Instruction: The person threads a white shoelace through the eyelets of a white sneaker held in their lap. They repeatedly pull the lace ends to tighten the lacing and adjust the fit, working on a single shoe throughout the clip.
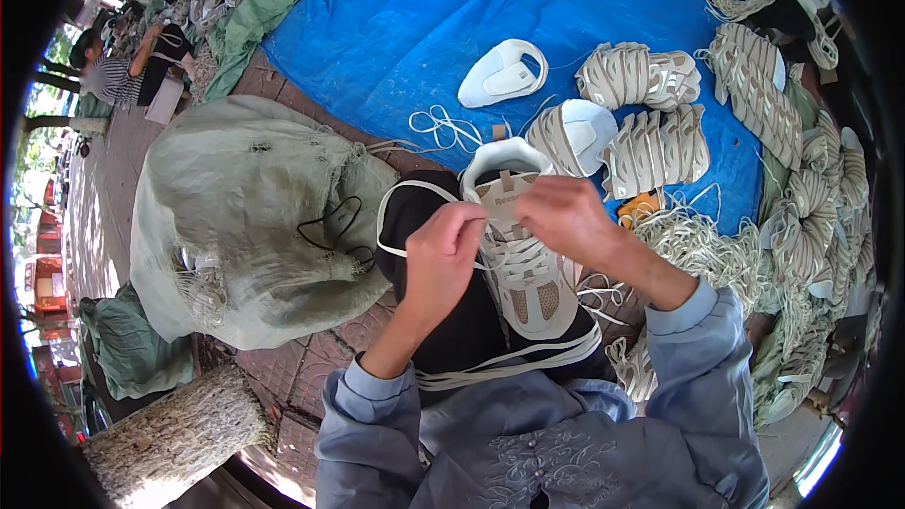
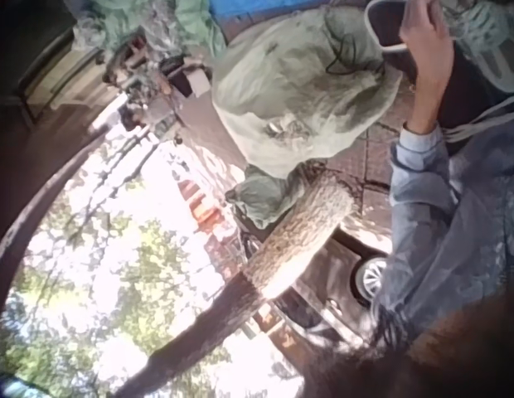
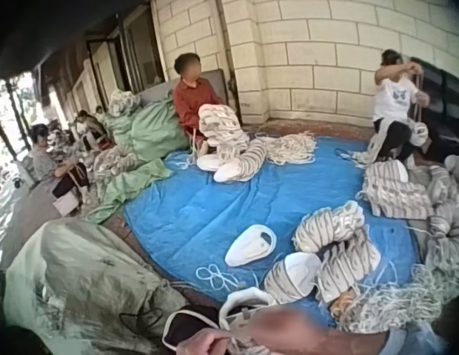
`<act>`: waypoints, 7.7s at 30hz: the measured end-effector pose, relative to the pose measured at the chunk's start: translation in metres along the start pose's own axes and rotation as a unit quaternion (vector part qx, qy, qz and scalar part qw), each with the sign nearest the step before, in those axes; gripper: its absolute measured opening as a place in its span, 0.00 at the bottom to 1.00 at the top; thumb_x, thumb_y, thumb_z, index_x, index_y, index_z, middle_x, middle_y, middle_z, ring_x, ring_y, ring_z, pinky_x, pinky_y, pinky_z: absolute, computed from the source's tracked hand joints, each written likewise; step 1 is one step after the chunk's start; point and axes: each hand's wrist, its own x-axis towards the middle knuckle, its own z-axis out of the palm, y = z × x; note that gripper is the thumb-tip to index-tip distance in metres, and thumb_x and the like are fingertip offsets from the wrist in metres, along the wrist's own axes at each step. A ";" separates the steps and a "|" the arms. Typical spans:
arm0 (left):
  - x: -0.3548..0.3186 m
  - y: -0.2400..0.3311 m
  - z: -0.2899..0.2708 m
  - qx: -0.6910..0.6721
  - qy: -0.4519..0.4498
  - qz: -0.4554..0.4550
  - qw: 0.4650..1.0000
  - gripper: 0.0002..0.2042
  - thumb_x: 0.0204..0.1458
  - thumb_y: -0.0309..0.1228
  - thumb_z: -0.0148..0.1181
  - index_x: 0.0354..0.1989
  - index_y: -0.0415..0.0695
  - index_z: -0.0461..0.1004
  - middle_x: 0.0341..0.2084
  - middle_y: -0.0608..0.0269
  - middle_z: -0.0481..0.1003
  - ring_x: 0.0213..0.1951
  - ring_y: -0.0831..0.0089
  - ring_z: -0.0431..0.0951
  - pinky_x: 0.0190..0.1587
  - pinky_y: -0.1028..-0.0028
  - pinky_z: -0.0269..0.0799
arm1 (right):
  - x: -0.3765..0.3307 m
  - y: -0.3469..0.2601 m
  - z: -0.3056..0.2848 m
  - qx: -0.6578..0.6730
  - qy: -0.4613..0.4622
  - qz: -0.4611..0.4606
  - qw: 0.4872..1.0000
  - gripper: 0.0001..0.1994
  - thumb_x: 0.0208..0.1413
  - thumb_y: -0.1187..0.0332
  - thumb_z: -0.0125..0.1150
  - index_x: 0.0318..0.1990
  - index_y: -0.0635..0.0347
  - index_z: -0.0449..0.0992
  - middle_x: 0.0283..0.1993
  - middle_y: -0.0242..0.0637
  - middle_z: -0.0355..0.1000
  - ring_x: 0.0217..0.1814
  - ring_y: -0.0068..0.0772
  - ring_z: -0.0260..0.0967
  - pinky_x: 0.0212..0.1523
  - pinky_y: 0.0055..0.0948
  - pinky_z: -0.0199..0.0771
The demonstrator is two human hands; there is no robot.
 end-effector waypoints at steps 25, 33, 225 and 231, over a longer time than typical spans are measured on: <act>-0.003 -0.003 0.017 0.390 -0.107 0.169 0.899 0.06 0.31 0.24 0.56 0.21 0.44 0.66 0.17 0.64 0.64 0.21 0.70 0.70 0.21 0.74 0.68 | -0.027 -0.009 0.021 0.108 0.010 0.141 0.984 0.03 0.39 0.75 0.54 0.22 0.56 0.66 0.20 0.33 0.67 0.24 0.36 0.69 0.23 0.32 0.68; -0.009 -0.012 0.022 0.357 -0.062 0.200 0.910 0.09 0.30 0.22 0.56 0.24 0.44 0.69 0.18 0.65 0.63 0.21 0.70 0.70 0.21 0.73 0.67 | -0.029 -0.003 0.024 0.184 0.003 0.162 0.969 0.03 0.39 0.75 0.54 0.23 0.55 0.67 0.21 0.32 0.69 0.24 0.35 0.69 0.23 0.32 0.67; 0.027 0.007 -0.079 0.365 -0.203 0.265 0.869 0.05 0.35 0.20 0.53 0.20 0.42 0.64 0.15 0.60 0.63 0.23 0.64 0.65 0.28 0.68 0.62 | 0.007 0.024 -0.030 -0.218 -0.073 -0.147 0.962 0.04 0.28 0.69 0.53 0.16 0.56 0.65 0.18 0.29 0.59 0.23 0.26 0.61 0.21 0.24 0.61; 0.013 0.001 -0.086 0.239 -0.230 0.075 0.940 0.02 0.43 0.21 0.54 0.26 0.41 0.70 0.22 0.59 0.70 0.25 0.66 0.71 0.29 0.72 0.66 | -0.029 0.043 -0.026 -0.006 -0.085 0.064 0.994 0.04 0.31 0.75 0.55 0.20 0.57 0.69 0.24 0.32 0.66 0.30 0.34 0.66 0.27 0.31 0.68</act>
